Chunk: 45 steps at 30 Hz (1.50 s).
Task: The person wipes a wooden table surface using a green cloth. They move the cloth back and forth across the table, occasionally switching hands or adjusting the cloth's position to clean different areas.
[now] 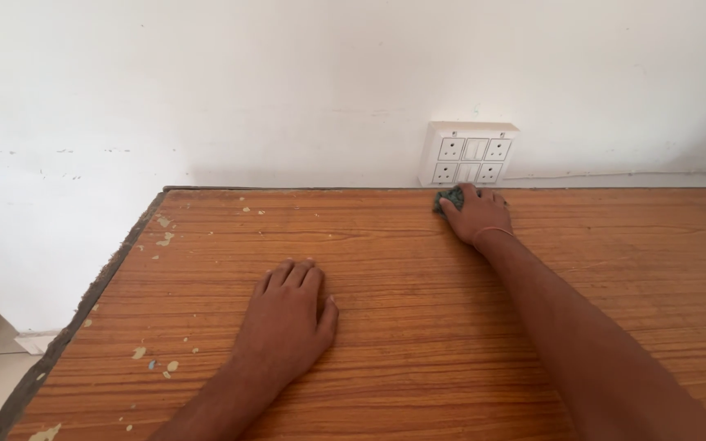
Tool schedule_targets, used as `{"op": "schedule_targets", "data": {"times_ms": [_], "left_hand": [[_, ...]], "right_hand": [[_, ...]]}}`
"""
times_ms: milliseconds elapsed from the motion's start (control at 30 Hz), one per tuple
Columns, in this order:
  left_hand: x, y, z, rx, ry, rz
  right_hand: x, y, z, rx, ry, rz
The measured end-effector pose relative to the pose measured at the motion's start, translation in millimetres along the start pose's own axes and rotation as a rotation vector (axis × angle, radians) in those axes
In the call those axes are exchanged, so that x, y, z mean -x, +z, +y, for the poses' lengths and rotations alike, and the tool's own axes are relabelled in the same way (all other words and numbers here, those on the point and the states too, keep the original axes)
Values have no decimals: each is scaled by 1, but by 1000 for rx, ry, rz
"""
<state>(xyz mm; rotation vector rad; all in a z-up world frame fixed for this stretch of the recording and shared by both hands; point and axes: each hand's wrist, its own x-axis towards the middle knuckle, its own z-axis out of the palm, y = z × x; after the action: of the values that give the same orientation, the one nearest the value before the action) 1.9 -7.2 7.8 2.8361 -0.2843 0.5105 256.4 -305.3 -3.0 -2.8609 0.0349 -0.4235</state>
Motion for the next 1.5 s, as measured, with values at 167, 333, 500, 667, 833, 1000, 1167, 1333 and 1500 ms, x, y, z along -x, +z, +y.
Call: {"op": "schedule_targets", "data": {"times_ms": [167, 333, 500, 667, 833, 1000, 1167, 1333, 1500], "left_hand": [[2, -5, 2, 67, -5, 51], [0, -7, 4, 109, -11, 67], [-2, -9, 3, 112, -12, 58], [-3, -11, 2, 108, 9, 83], [-2, -13, 3, 117, -3, 65], [-2, -14, 4, 108, -9, 52], [1, -10, 2, 77, 17, 97], [-2, -13, 5, 74, -18, 30], [-1, -11, 2, 121, 17, 92]], "right_hand": [[-28, 27, -25, -10, -30, 3], [-42, 42, -68, -12, -50, -36], [-35, 43, -130, -54, -93, -64], [-14, 44, -181, -109, -192, -118], [-3, 57, -191, -216, -466, -45], [16, 26, -174, -314, -629, -171], [7, 30, -143, -276, -574, -100], [-7, 46, -145, -165, -403, 19], [-18, 63, -173, -155, -312, 16]]}}
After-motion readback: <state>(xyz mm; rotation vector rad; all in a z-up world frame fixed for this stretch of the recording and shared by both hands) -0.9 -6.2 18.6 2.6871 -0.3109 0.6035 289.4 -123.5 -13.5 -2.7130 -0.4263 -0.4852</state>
